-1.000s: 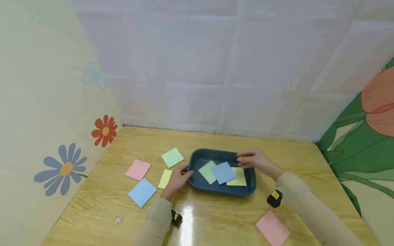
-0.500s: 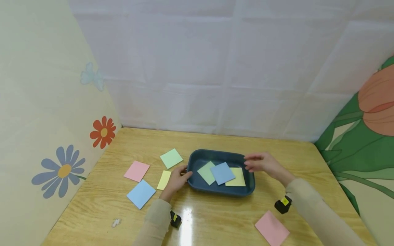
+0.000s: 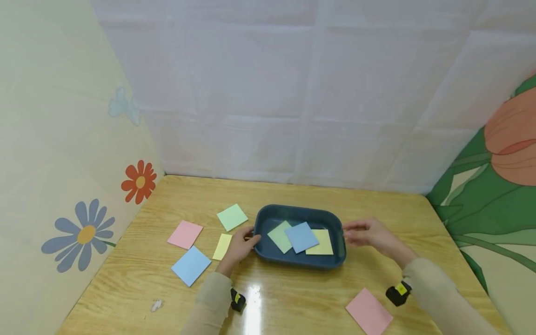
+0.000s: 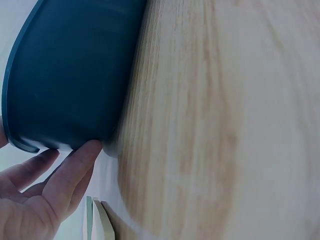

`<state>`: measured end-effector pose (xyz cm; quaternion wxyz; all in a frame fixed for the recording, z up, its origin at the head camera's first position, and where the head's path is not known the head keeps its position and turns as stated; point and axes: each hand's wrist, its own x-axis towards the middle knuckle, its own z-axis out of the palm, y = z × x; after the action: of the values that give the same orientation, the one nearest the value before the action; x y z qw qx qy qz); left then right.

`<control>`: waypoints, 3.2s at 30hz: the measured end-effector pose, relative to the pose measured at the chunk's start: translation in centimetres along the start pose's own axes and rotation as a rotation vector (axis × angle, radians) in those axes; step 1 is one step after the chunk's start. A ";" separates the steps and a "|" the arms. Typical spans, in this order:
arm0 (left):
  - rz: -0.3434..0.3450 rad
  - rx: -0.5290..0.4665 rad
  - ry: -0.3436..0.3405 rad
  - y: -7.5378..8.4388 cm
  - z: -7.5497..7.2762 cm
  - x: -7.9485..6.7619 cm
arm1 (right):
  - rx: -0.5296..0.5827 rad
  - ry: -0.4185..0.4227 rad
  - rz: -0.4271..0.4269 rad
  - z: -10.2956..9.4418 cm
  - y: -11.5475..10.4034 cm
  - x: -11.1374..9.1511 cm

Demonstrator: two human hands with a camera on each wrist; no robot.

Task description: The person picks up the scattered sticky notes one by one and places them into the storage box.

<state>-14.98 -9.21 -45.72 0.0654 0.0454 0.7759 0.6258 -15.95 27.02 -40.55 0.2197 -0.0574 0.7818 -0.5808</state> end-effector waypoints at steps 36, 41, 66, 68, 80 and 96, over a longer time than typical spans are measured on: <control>0.009 0.009 0.004 0.4 -0.1 -0.2 | 0.005 -0.201 0.082 0.0 5.8 -3.0; 0.009 0.018 -0.002 0.3 -0.1 -0.2 | 0.000 -0.232 0.104 0.2 6.6 -3.3; 0.012 0.005 0.010 -3.5 0.1 1.4 | -0.104 -0.184 0.143 0.5 8.7 -4.3; 0.008 0.011 0.012 -3.6 0.1 1.4 | -0.119 -0.184 0.126 0.6 8.6 -4.4; 0.006 0.015 0.013 -3.6 0.1 1.4 | -0.217 -0.179 0.033 1.0 9.1 -4.1; -0.004 0.008 -0.005 -3.2 0.1 1.3 | -0.403 -0.206 -0.125 1.2 8.9 -4.4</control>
<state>-16.22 -9.62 -48.97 0.0683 0.0458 0.7784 0.6224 -10.06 30.29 -47.95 0.2460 -0.2073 0.8503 -0.4165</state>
